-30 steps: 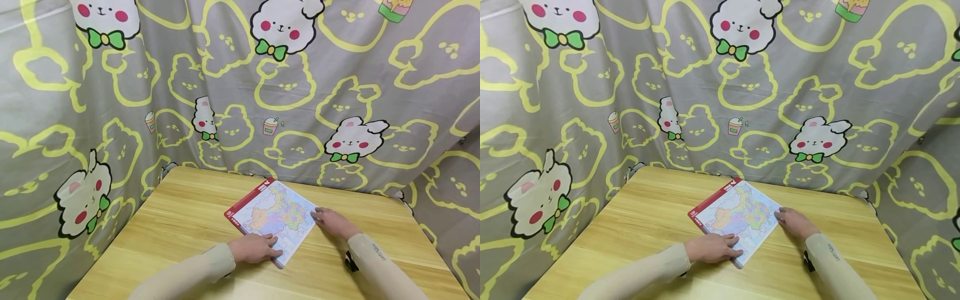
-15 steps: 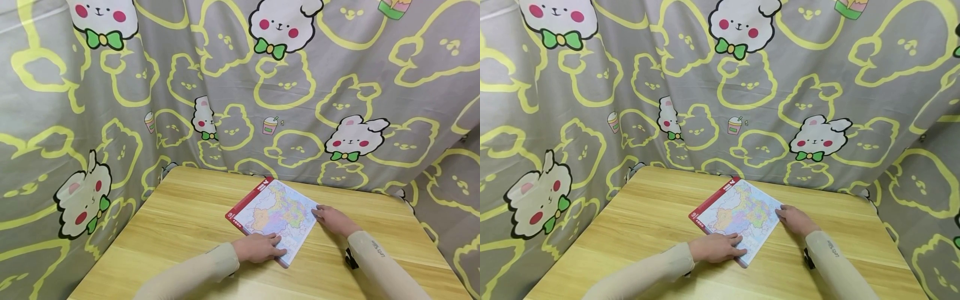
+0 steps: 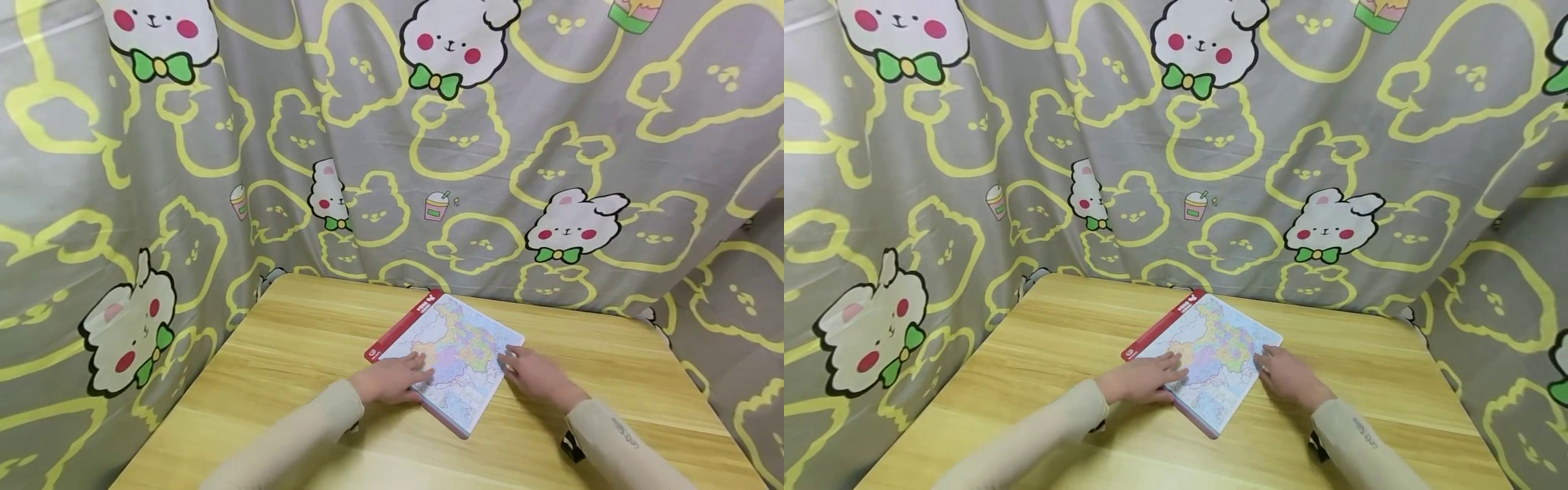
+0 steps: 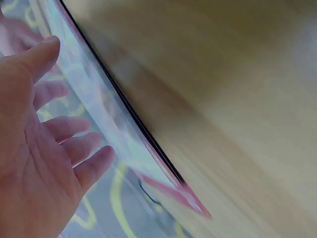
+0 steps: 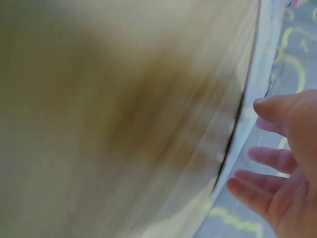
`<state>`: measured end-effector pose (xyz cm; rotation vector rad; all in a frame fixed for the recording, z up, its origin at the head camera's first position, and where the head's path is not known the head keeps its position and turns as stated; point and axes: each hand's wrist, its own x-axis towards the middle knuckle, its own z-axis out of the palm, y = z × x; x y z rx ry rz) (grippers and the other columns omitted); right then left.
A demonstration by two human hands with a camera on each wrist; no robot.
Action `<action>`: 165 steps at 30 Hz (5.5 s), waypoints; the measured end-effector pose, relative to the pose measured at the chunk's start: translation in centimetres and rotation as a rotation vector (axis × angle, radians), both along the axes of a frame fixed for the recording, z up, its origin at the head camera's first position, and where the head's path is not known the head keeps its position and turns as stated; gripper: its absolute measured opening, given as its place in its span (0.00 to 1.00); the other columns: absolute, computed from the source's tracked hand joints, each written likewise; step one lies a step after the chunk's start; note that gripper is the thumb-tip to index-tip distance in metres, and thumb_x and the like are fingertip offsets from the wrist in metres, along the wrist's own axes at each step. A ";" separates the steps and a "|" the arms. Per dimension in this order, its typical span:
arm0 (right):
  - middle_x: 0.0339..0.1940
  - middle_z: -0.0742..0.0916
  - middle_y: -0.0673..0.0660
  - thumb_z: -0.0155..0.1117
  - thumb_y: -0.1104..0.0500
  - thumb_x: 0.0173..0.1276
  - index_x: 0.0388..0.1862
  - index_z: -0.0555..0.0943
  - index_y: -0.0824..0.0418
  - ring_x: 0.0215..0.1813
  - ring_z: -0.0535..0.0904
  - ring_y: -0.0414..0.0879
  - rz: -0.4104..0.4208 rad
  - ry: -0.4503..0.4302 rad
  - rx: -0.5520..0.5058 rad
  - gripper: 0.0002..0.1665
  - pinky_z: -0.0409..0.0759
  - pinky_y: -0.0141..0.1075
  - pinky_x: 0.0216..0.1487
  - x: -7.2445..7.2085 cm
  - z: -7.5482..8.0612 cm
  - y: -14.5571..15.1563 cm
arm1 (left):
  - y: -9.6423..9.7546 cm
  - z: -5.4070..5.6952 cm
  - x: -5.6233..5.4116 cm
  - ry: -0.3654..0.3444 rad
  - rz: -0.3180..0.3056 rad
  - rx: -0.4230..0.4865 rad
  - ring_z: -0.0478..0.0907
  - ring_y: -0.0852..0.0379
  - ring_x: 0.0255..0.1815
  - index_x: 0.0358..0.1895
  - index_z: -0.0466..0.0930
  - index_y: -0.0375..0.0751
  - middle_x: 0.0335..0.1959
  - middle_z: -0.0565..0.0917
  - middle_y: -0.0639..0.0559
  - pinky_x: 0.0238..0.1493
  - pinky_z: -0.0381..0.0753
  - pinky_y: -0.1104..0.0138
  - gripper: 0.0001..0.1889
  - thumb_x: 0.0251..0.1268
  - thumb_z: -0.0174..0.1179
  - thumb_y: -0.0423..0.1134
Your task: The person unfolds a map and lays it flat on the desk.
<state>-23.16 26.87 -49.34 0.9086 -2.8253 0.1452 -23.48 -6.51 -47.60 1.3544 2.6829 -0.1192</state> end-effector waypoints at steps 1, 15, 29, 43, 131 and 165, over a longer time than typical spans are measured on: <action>0.52 0.79 0.73 0.62 0.61 0.65 0.52 0.80 0.67 0.51 0.77 0.67 0.009 0.002 -0.006 0.18 0.75 0.56 0.50 0.4 0.1 -0.4 | -0.5 0.1 -0.3 -0.008 0.020 0.012 0.55 0.49 0.72 0.71 0.62 0.54 0.72 0.59 0.44 0.66 0.61 0.62 0.31 0.67 0.51 0.58; 0.57 0.77 0.71 0.63 0.54 0.65 0.56 0.79 0.66 0.56 0.75 0.64 0.080 -0.109 -0.023 0.24 0.76 0.53 0.49 5.8 0.7 -5.3 | -5.0 -0.4 -3.8 -0.097 0.232 0.092 0.53 0.43 0.72 0.71 0.63 0.49 0.73 0.55 0.37 0.64 0.63 0.53 0.38 0.59 0.58 0.61; 0.60 0.76 0.65 0.63 0.45 0.64 0.56 0.80 0.62 0.58 0.74 0.60 0.120 -0.195 -0.005 0.28 0.76 0.51 0.52 8.3 0.8 -8.2 | -5.6 -0.5 -4.6 -0.173 0.276 0.110 0.54 0.44 0.72 0.70 0.65 0.49 0.73 0.56 0.40 0.66 0.60 0.53 0.36 0.59 0.58 0.59; 0.61 0.75 0.65 0.66 0.48 0.62 0.54 0.80 0.61 0.59 0.73 0.61 0.107 -0.176 0.015 0.26 0.76 0.52 0.50 8.2 0.4 -8.8 | -5.3 -0.4 -4.6 -0.165 0.249 0.089 0.54 0.44 0.72 0.69 0.66 0.45 0.72 0.58 0.41 0.66 0.60 0.53 0.36 0.60 0.58 0.59; 0.55 0.78 0.70 0.65 0.52 0.64 0.53 0.80 0.66 0.56 0.74 0.64 0.108 -0.102 -0.004 0.24 0.75 0.53 0.52 4.3 -0.3 -5.5 | -4.1 -1.3 -0.2 0.106 0.117 -0.002 0.66 0.43 0.66 0.64 0.72 0.51 0.63 0.71 0.38 0.58 0.71 0.59 0.21 0.70 0.52 0.50; 0.48 0.81 0.69 0.66 0.54 0.63 0.47 0.82 0.65 0.48 0.80 0.61 0.086 0.014 0.010 0.18 0.79 0.51 0.45 3.1 -1.2 -4.7 | -3.3 -1.0 -0.9 0.021 0.231 0.004 0.62 0.46 0.68 0.67 0.69 0.52 0.66 0.68 0.39 0.60 0.70 0.56 0.23 0.70 0.52 0.49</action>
